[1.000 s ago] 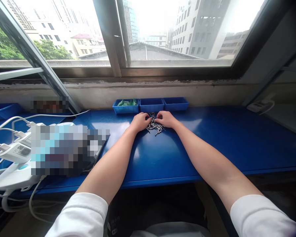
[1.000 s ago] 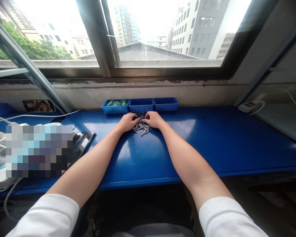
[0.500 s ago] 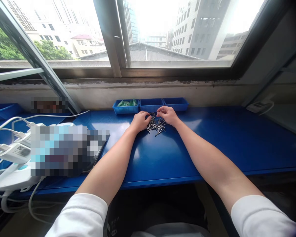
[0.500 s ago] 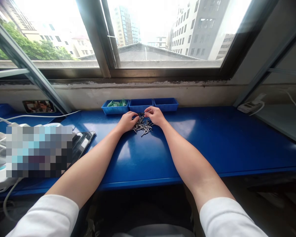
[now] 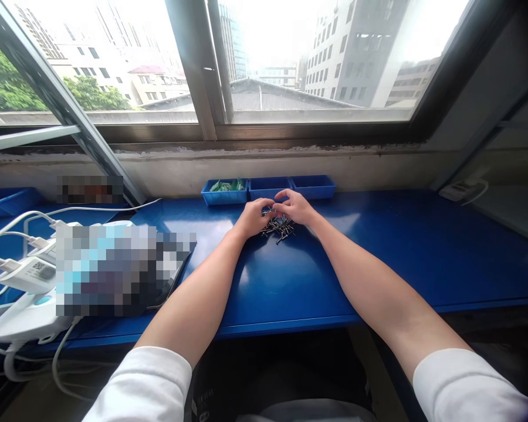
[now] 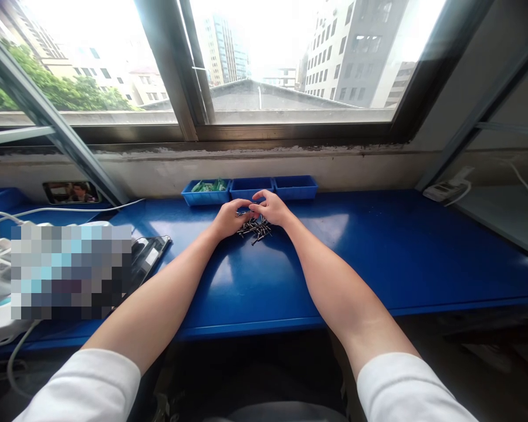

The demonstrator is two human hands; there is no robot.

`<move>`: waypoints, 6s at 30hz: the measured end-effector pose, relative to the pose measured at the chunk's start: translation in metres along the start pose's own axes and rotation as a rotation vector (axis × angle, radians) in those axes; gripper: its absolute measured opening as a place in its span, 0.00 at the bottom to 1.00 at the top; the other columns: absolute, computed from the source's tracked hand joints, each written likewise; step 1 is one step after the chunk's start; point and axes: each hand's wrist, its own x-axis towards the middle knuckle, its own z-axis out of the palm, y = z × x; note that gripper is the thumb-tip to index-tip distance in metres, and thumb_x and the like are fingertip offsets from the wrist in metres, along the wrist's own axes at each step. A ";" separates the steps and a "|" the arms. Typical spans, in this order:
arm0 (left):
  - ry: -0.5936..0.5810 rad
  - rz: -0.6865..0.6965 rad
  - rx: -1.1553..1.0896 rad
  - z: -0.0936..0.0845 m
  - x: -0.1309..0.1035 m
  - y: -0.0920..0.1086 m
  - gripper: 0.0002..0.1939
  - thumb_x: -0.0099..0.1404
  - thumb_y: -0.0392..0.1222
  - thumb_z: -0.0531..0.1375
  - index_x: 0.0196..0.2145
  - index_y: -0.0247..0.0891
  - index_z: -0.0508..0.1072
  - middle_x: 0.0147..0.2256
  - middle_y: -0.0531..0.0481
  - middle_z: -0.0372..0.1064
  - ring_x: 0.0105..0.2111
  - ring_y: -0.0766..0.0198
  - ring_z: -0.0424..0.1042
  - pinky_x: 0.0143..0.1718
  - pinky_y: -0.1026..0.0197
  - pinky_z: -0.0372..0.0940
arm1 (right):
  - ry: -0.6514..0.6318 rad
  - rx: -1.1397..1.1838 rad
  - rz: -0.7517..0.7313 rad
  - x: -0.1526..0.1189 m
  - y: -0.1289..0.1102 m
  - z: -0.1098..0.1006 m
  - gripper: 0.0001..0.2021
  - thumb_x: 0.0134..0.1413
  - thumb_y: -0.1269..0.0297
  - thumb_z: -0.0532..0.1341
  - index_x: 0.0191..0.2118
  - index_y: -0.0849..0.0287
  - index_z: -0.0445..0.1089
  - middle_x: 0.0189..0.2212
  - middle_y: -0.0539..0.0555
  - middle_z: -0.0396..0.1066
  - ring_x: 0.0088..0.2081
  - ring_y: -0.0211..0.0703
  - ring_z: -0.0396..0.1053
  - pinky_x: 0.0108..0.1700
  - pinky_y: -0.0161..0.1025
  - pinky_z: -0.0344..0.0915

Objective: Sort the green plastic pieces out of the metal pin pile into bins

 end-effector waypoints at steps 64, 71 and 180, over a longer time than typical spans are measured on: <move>-0.183 -0.204 0.295 -0.001 -0.001 -0.013 0.17 0.63 0.49 0.51 0.37 0.44 0.78 0.42 0.50 0.74 0.45 0.56 0.70 0.47 0.60 0.62 | -0.022 -0.660 -0.125 -0.001 0.015 0.000 0.07 0.49 0.62 0.63 0.32 0.59 0.72 0.32 0.53 0.71 0.35 0.40 0.67 0.38 0.36 0.63; -0.230 -0.178 0.245 -0.002 -0.002 -0.006 0.17 0.64 0.48 0.50 0.40 0.44 0.78 0.45 0.51 0.73 0.47 0.57 0.69 0.50 0.61 0.61 | -0.001 -0.678 -0.123 0.000 0.016 -0.001 0.12 0.47 0.60 0.64 0.37 0.61 0.73 0.35 0.54 0.72 0.36 0.41 0.68 0.38 0.35 0.63; 0.076 -0.282 0.351 -0.001 0.002 -0.005 0.16 0.64 0.46 0.52 0.44 0.36 0.71 0.44 0.43 0.71 0.46 0.55 0.68 0.50 0.56 0.60 | 0.395 -0.816 -0.094 -0.002 -0.003 0.000 0.28 0.48 0.59 0.61 0.58 0.57 0.62 0.56 0.54 0.62 0.55 0.57 0.55 0.55 0.55 0.55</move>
